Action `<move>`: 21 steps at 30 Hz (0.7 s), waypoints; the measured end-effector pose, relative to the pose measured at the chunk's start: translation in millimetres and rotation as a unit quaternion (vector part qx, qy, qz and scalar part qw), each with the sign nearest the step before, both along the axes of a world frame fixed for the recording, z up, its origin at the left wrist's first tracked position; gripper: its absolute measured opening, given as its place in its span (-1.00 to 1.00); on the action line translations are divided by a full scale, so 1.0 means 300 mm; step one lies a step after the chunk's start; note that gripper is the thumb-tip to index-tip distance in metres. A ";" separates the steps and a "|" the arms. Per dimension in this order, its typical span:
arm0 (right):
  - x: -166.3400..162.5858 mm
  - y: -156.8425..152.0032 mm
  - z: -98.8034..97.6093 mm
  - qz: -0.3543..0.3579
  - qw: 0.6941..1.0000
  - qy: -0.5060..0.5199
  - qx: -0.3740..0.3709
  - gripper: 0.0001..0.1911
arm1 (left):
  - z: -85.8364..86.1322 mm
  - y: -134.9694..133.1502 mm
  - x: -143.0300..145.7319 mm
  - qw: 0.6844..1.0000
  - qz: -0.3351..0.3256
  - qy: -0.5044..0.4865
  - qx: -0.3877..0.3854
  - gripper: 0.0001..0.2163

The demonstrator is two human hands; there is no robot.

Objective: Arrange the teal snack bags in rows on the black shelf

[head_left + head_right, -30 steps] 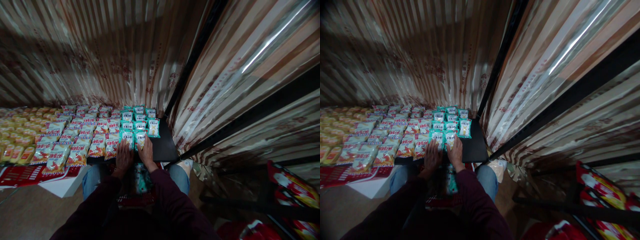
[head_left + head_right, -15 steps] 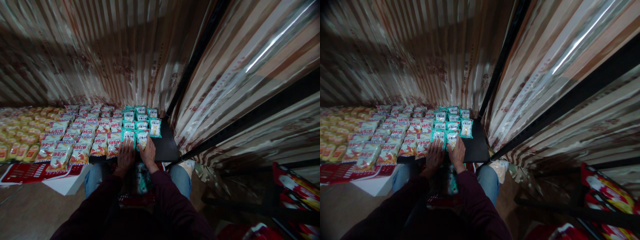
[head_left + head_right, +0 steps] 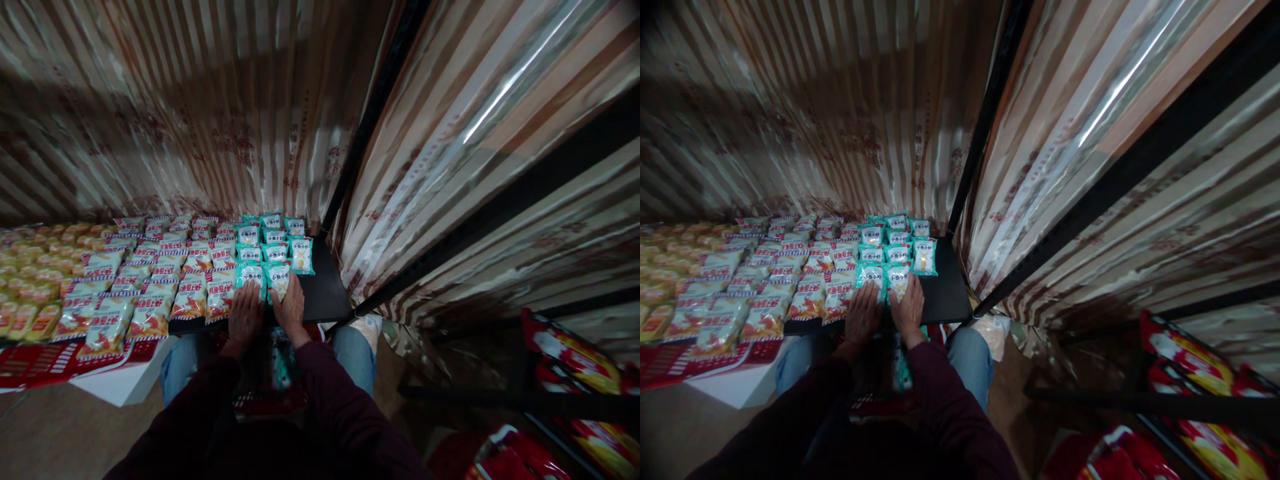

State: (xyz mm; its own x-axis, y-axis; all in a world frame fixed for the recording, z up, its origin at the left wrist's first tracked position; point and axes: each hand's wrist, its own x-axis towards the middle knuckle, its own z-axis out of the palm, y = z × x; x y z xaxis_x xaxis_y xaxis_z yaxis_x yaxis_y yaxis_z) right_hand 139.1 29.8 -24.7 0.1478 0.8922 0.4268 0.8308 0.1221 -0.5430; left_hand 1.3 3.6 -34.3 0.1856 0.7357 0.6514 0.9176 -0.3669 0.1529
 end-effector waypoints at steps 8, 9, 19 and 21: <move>-0.004 0.002 -0.004 -0.010 1.000 0.004 0.006 -0.26 | -0.001 -0.010 -0.001 1.000 0.008 -0.004 0.012 -0.56; -0.004 0.000 -0.005 -0.012 1.000 0.007 0.010 -0.25 | -0.002 -0.010 -0.002 1.000 0.006 -0.001 0.016 -0.56; 0.031 -0.067 -0.013 -0.010 0.997 0.070 0.035 -0.33 | -0.027 -0.013 -0.013 0.999 -0.011 -0.043 -0.026 -0.55; 0.044 -0.083 -0.019 -0.006 0.995 0.090 0.041 -0.35 | -0.028 -0.014 -0.016 0.998 -0.004 -0.046 -0.033 -0.53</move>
